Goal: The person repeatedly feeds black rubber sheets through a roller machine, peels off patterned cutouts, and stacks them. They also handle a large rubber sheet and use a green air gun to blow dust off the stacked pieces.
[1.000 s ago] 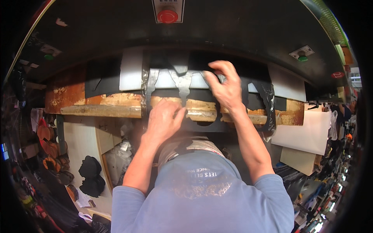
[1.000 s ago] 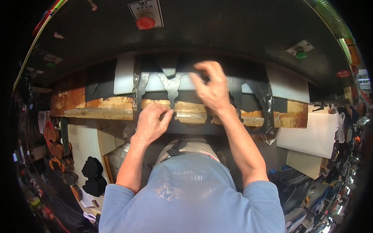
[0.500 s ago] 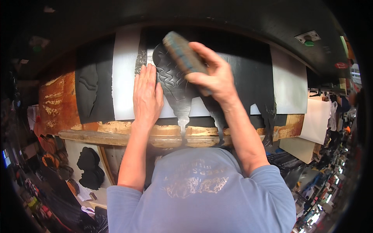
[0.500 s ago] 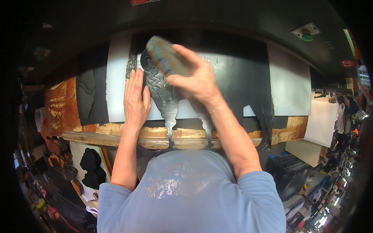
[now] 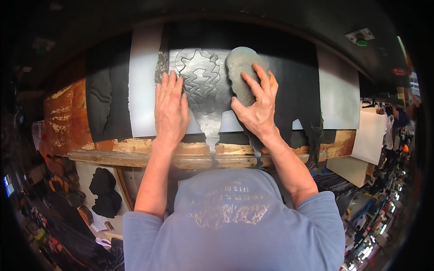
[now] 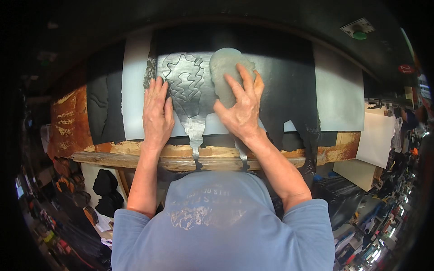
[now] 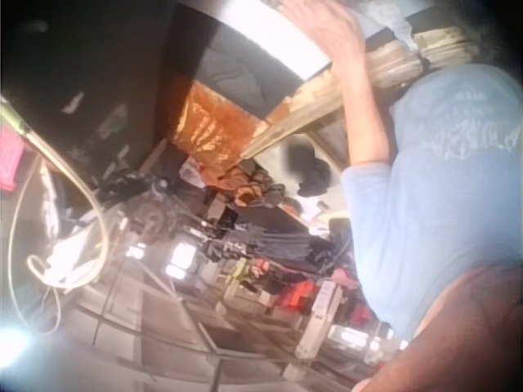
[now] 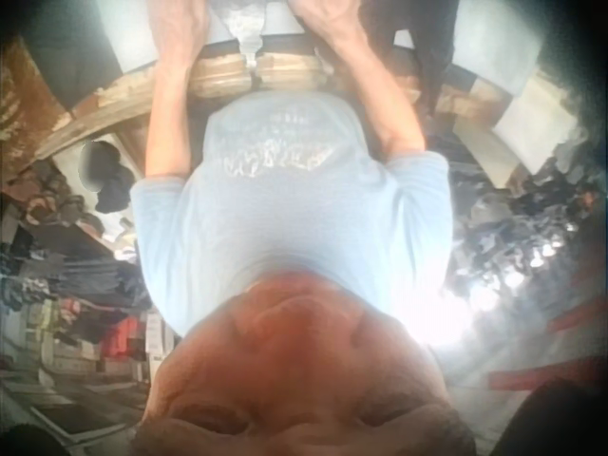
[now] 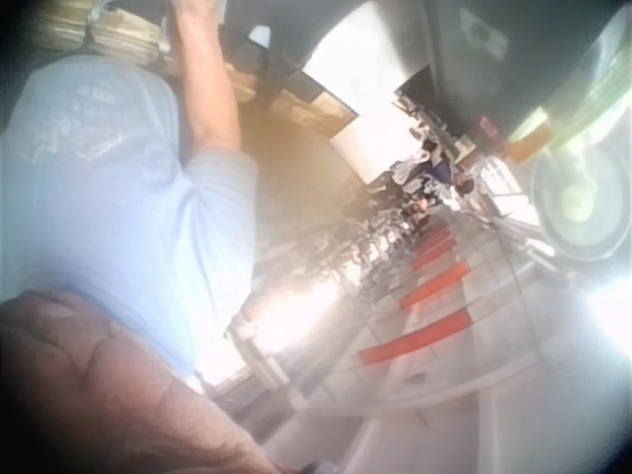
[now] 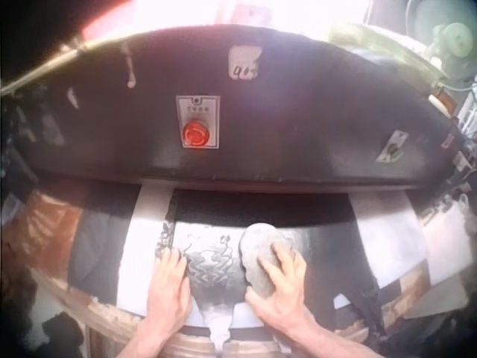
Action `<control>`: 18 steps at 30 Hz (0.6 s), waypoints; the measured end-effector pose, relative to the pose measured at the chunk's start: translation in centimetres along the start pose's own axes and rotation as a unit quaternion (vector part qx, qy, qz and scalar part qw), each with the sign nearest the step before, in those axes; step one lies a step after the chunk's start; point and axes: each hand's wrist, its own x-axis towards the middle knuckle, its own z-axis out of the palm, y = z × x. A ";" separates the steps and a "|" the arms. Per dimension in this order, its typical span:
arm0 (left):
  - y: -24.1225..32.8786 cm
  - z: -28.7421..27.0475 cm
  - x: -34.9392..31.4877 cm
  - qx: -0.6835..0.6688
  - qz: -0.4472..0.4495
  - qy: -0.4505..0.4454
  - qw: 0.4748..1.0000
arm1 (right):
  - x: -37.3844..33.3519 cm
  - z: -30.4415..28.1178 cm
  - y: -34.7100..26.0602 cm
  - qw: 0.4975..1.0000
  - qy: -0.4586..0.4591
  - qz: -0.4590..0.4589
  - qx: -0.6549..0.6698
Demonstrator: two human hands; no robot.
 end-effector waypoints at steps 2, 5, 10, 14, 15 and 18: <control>1.3 -1.4 -0.5 0.002 0.011 0.030 0.999 | -0.1 0.0 -0.2 1.000 0.004 -0.002 0.008; 4.6 -4.1 -3.2 -0.164 -0.025 0.028 0.986 | 0.0 -0.1 0.3 1.000 0.003 -0.012 0.006; 8.3 -2.6 -8.2 -0.224 0.080 -0.043 0.970 | 1.5 -5.8 3.4 0.989 0.080 0.019 0.127; 7.0 0.2 -9.6 -0.156 0.149 0.000 0.976 | 4.0 -14.1 7.0 0.920 0.333 0.071 0.195; 6.6 0.5 -9.8 -0.160 0.153 0.020 0.975 | 4.8 -16.0 7.9 0.921 0.376 0.033 0.097; 6.1 0.4 -9.5 -0.135 0.155 0.024 0.978 | 6.9 -19.1 10.2 0.928 0.371 0.016 0.034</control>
